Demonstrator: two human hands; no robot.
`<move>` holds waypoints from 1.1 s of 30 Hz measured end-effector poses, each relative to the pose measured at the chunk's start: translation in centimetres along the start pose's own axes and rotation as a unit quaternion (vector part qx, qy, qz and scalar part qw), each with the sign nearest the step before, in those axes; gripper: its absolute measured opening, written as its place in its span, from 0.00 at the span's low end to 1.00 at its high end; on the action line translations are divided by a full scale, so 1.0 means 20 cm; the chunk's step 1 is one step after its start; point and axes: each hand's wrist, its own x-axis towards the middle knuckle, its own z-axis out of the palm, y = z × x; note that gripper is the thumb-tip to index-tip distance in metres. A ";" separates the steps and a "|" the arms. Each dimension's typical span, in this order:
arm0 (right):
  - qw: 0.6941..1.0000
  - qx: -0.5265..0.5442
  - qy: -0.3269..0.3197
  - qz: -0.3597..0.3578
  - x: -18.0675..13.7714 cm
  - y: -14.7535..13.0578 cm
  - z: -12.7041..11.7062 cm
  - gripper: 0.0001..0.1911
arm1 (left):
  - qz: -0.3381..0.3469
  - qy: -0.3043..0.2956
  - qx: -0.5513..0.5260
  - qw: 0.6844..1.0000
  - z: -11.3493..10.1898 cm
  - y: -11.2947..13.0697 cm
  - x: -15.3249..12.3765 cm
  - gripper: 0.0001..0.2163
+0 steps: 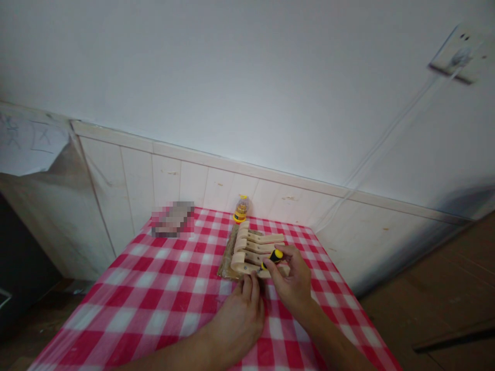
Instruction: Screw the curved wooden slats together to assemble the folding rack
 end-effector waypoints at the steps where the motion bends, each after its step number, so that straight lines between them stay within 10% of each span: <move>1: 1.000 -0.002 0.001 0.001 0.00 0.00 0.00 0.11 | 0.002 -0.001 0.000 1.000 0.00 0.00 0.00 0.15; 33: 0.997 0.007 0.035 -0.064 -0.02 0.06 0.04 0.13 | 0.002 -0.016 -0.011 1.000 0.00 -0.01 0.00 0.15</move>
